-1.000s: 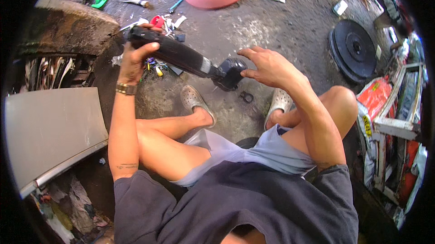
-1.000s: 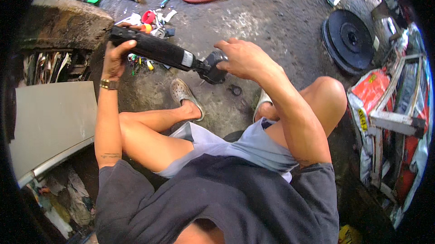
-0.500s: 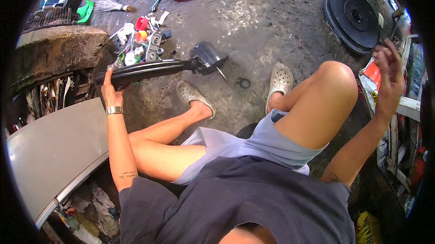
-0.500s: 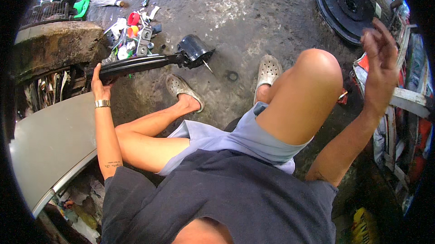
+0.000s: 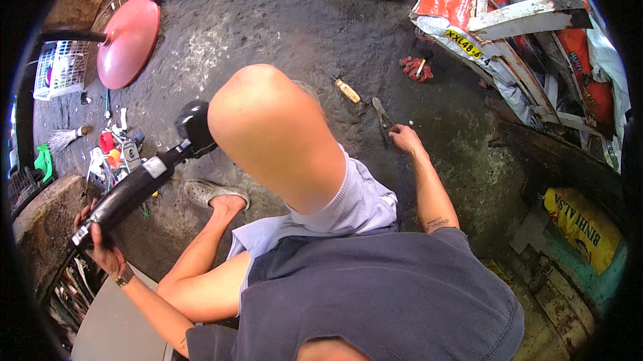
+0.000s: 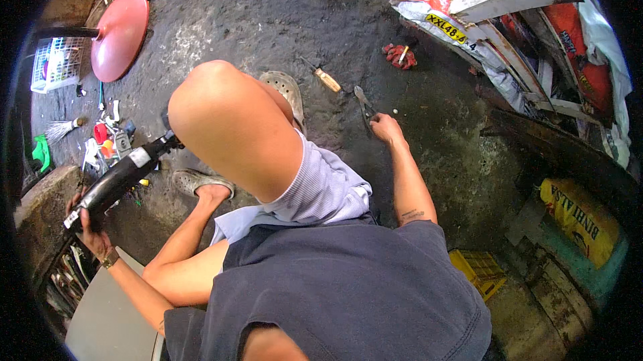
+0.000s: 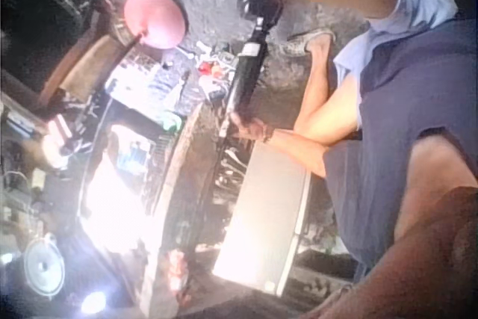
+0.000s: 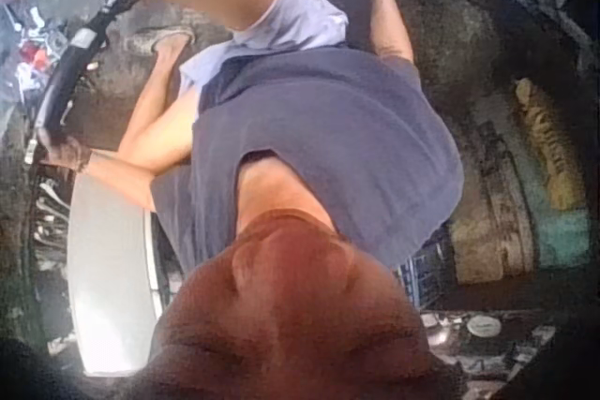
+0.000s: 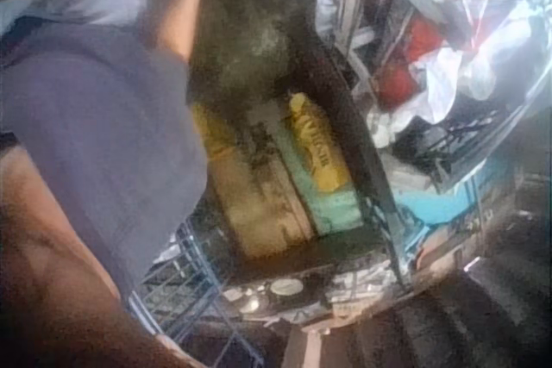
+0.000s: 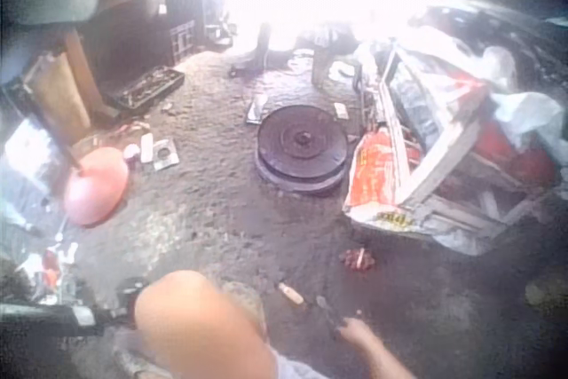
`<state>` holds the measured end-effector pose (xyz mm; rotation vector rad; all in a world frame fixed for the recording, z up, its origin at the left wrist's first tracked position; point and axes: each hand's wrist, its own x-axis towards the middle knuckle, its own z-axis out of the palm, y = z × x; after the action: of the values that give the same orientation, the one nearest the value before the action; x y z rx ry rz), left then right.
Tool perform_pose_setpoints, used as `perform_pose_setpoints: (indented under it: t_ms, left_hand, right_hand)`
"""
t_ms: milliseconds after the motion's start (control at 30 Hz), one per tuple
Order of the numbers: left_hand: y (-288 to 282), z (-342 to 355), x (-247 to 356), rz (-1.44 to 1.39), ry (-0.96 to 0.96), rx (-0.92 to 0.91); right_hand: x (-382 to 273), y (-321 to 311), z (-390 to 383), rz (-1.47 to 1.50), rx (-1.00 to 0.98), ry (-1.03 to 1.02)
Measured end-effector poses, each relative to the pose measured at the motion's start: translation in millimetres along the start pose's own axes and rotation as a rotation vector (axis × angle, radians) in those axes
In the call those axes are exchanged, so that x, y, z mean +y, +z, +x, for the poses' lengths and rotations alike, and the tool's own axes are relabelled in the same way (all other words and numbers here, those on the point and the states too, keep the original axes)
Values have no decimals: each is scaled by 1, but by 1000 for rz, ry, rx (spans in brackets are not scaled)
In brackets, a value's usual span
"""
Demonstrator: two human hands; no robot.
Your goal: The person disassembles a standing fan, removes the fan blade and motor housing, and uses a screwdriver to loosen screws on the motor. They handle the fan blade, motor housing, and pole while seated on the floor.
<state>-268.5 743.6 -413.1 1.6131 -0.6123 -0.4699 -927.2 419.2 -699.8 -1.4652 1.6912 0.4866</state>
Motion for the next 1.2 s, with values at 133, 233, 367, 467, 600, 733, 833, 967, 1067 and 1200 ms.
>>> perform_pose_setpoints:
  t_ms: [133,233,367,467,600,733,833,967,1067,1200]
  left_hand:
    - [18,-8,10,-110,40,42]
    - [-10,-11,-22,-198,99,283]
    - [12,-22,-33,-147,137,490]
    - [2,-25,-37,-239,109,626]
    - [9,-50,-24,-334,112,599]
    - [-4,-61,-37,-366,78,729]
    - [-3,-57,-41,-337,82,741]
    - [4,-55,-38,-342,71,709]
    - [11,-53,-33,-362,77,653]
    - [22,-62,-24,-341,124,516]
  right_hand:
    - [15,17,-3,-37,133,23]
    - [-22,28,12,-20,275,-159]
    - [-93,41,28,-97,460,-524]
    - [-119,49,60,-303,438,-559]
    - [-149,52,65,-351,456,-418]
    - [-141,50,70,-366,448,-422]
    - [-141,44,76,-355,446,-424]
    - [-141,39,78,-330,436,-417]
    - [-143,34,80,-291,436,-421]
    - [-144,7,81,-147,421,-435]
